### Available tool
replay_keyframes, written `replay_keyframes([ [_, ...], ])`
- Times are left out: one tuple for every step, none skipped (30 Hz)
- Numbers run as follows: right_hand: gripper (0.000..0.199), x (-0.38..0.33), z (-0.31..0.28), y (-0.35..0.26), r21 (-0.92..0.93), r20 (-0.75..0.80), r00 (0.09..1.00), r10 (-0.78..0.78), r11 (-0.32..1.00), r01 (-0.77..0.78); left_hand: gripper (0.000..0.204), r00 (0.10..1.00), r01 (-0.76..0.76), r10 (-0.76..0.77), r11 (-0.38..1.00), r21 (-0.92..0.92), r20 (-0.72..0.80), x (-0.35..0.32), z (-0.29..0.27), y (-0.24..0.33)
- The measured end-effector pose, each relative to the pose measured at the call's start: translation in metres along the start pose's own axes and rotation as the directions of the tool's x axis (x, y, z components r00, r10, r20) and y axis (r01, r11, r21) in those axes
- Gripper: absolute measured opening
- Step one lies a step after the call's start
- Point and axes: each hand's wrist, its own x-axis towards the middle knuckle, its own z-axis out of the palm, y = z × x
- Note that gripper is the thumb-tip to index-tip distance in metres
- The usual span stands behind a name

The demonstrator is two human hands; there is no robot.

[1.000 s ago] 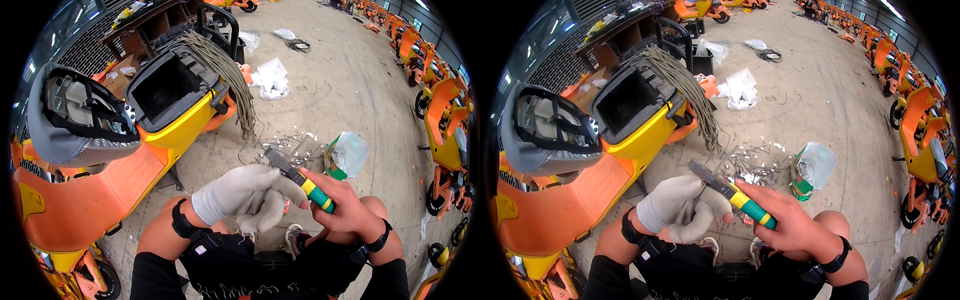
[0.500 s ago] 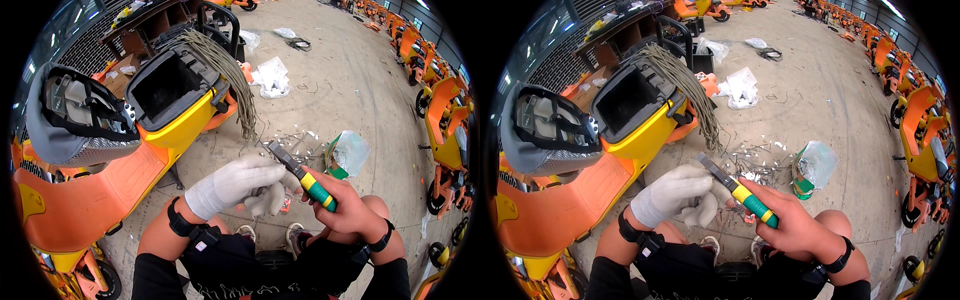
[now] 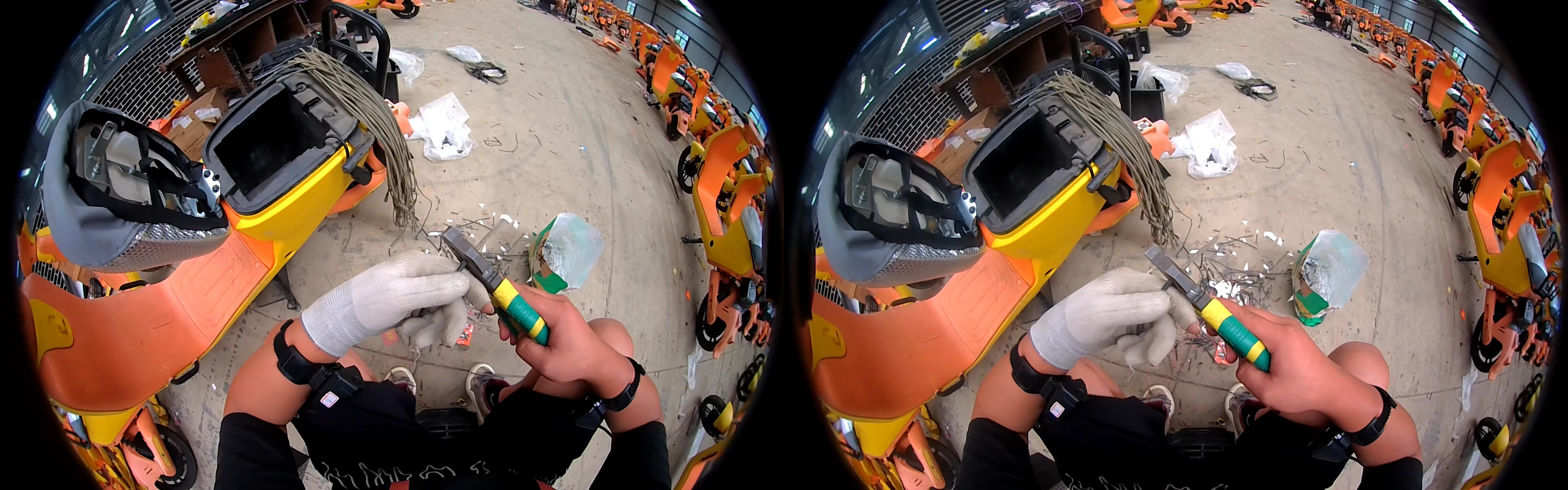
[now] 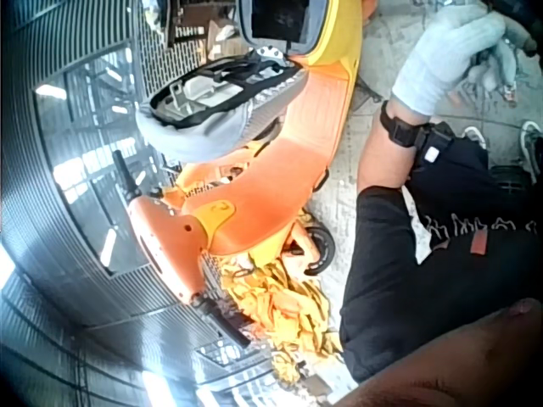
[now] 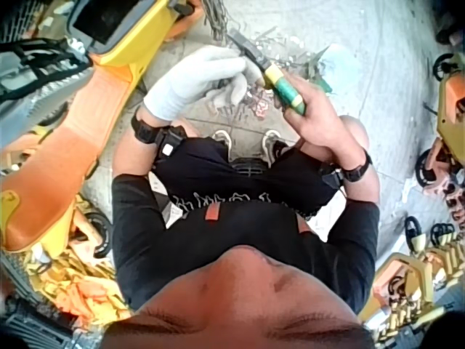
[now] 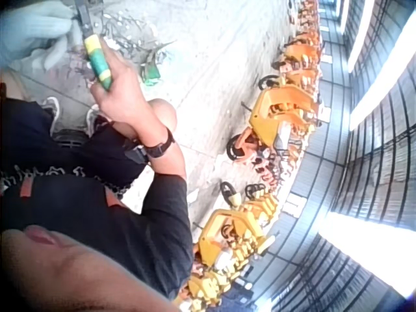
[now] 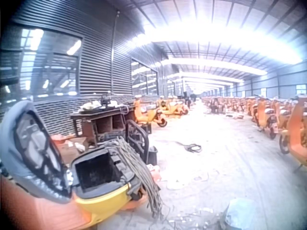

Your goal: The person uses pliers to cut and pull wires from a bundle while working on a scooter.

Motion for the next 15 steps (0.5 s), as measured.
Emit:
replay_keyframes([
  [0.076, -0.0002, 0.0002, 0.0016, -0.011, -0.005, 1.0, -0.014, 1.0, 0.014, 0.043, 1.0, -0.001, 0.001, 1.0, 0.007, 0.0, -0.0003, 0.0004, 0.0009],
  [0.076, 0.0001, 0.0002, 0.0021, -0.003, -0.003, 1.0, -0.015, 1.0, 0.015, 0.043, 1.0, -0.003, 0.003, 1.0, 0.013, 0.001, -0.0005, 0.0006, 0.0019],
  [0.076, 0.0005, 0.0001, 0.0024, 0.006, 0.0, 1.0, -0.016, 1.0, 0.016, 0.043, 1.0, -0.005, 0.004, 1.0, 0.02, 0.002, -0.0007, 0.0007, 0.0025],
  [0.076, 0.0009, 0.0001, 0.0029, 0.014, 0.002, 1.0, -0.016, 1.0, 0.016, 0.043, 1.0, -0.007, 0.007, 1.0, 0.011, 0.0, -0.0006, 0.0, 0.0019],
  [0.076, 0.0011, 0.0009, 0.0051, 0.019, -0.01, 0.999, -0.031, 0.999, 0.031, 0.042, 1.0, -0.009, 0.009, 1.0, 0.003, -0.001, -0.0003, -0.0012, 0.0005],
  [0.076, 0.0012, 0.002, 0.0079, 0.023, -0.022, 0.999, -0.045, 0.999, 0.046, 0.042, 1.0, -0.01, 0.01, 1.0, -0.006, -0.003, -0.0001, -0.0018, -0.0002],
  [0.077, 0.0013, 0.0026, 0.0094, 0.027, -0.034, 0.998, -0.059, 0.998, 0.06, 0.041, 1.0, -0.009, 0.009, 1.0, -0.003, -0.016, -0.0004, -0.0016, 0.001],
  [0.077, 0.002, 0.0025, 0.009, 0.03, -0.032, 0.997, -0.073, 0.997, 0.074, 0.04, 1.0, -0.008, 0.007, 1.0, -0.002, -0.029, -0.0008, -0.0012, 0.0025],
  [0.077, 0.0031, 0.0022, 0.0079, 0.033, -0.029, 0.996, -0.087, 0.996, 0.088, 0.039, 0.999, -0.006, 0.006, 1.0, 0.0, -0.042, -0.001, -0.0011, 0.0032],
  [0.078, 0.004, 0.0022, 0.0075, 0.036, -0.027, 0.994, -0.101, 0.994, 0.102, 0.038, 0.997, -0.004, 0.006, 1.0, 0.026, -0.075, -0.0005, -0.0008, 0.0028],
  [0.078, 0.0039, 0.0024, 0.0077, 0.073, -0.026, 0.996, -0.08, 0.994, 0.082, 0.037, 0.994, -0.002, 0.007, 0.999, 0.053, -0.105, 0.0006, 0.0, 0.0023],
  [0.078, 0.0038, 0.0028, 0.0082, 0.111, -0.023, 0.998, -0.059, 0.992, 0.061, 0.036, 0.991, 0.001, 0.01, 0.997, 0.079, -0.135, 0.0014, 0.0004, 0.0019],
  [0.078, 0.0036, 0.003, 0.0084, 0.148, -0.02, 0.999, -0.038, 0.988, 0.041, 0.036, 0.989, -0.014, 0.029, 0.995, 0.1, -0.147, 0.0021, -0.0002, 0.0014],
  [0.079, 0.0037, 0.0032, 0.0086, 0.163, -0.021, 0.999, -0.036, 0.986, 0.039, 0.036, 0.986, -0.028, 0.047, 0.992, 0.121, -0.16, 0.0026, -0.001, 0.0007],
  [0.079, 0.0038, 0.0033, 0.0088, 0.178, -0.021, 0.999, -0.035, 0.983, 0.038, 0.037, 0.983, -0.041, 0.065, 0.989, 0.142, -0.174, 0.003, -0.0016, 0.0001],
])
